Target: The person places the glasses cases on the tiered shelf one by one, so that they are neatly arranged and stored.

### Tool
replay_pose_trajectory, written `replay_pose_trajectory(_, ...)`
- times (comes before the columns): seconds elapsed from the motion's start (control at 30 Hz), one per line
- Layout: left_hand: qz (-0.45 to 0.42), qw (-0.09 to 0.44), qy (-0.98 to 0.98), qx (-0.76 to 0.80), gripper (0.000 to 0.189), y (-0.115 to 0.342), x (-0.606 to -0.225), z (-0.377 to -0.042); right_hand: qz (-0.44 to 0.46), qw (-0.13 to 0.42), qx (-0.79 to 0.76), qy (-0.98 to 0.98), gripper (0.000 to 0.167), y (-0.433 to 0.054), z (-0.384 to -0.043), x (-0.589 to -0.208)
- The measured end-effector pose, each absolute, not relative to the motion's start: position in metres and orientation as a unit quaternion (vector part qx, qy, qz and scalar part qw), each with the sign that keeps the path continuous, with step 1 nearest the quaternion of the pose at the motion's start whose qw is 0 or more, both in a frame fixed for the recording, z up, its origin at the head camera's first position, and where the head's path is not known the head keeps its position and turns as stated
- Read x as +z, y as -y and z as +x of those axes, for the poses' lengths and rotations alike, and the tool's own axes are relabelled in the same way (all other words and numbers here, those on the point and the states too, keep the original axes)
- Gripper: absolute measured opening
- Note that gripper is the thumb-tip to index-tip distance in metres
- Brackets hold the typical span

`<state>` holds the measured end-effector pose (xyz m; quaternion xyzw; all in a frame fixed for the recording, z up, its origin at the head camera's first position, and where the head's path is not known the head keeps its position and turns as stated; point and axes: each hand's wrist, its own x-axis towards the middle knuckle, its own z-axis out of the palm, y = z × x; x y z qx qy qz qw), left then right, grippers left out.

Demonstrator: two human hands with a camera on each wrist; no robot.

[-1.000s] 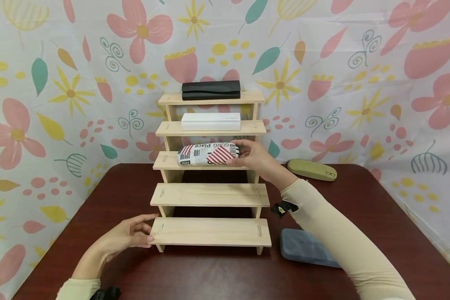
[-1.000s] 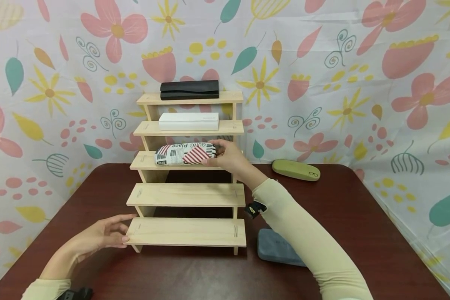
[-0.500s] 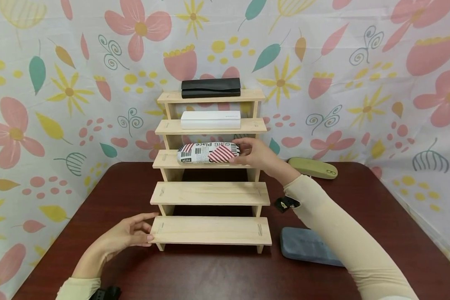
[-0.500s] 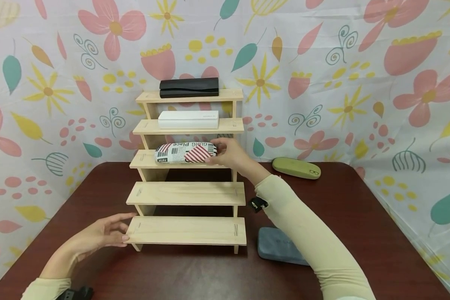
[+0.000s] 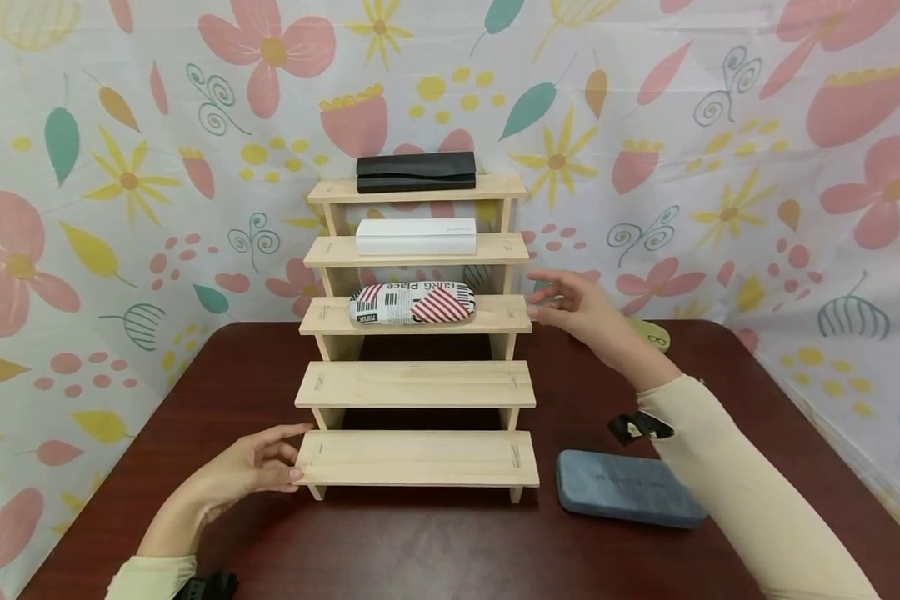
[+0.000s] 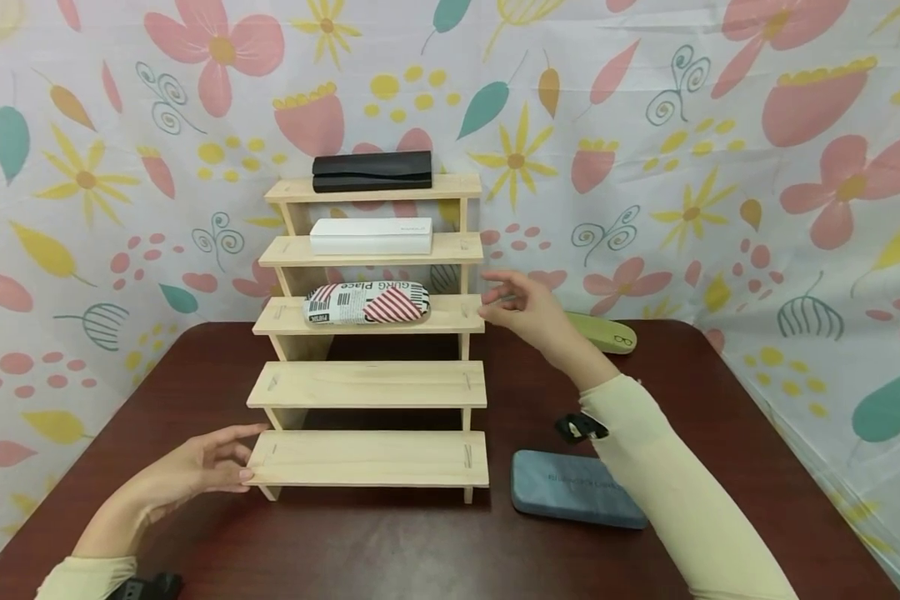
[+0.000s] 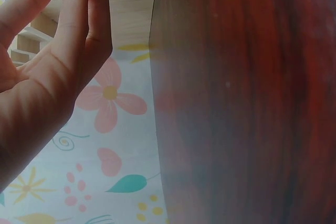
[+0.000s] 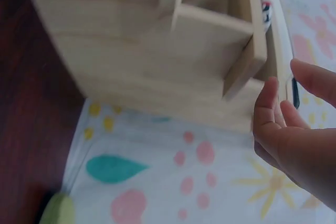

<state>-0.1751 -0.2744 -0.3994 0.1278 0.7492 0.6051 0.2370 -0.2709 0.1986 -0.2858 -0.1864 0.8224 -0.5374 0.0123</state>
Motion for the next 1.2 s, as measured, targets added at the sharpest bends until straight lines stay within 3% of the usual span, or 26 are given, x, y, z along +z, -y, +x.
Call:
replay_pose_trajectory(0.5,0.135,0.234,-0.748,0.606,0.077,0.275,-0.400,-0.174,-0.114,0.049,-0.502,-0.856,0.064,-0.276,-0.237,-0.311)
replay_pose_trajectory(0.83,0.138,0.234,-0.748,0.605,0.077,0.274,-0.399,-0.175,-0.151,0.082,-0.503,-0.847,0.059,-0.316,-0.217,-0.331)
replay_pose_trajectory(1.2,0.130,0.239,-0.750,0.602,0.078,0.274,-0.398,-0.174,-0.148,0.160,-0.547,-0.808,0.056,-0.344,-0.196,-0.359)
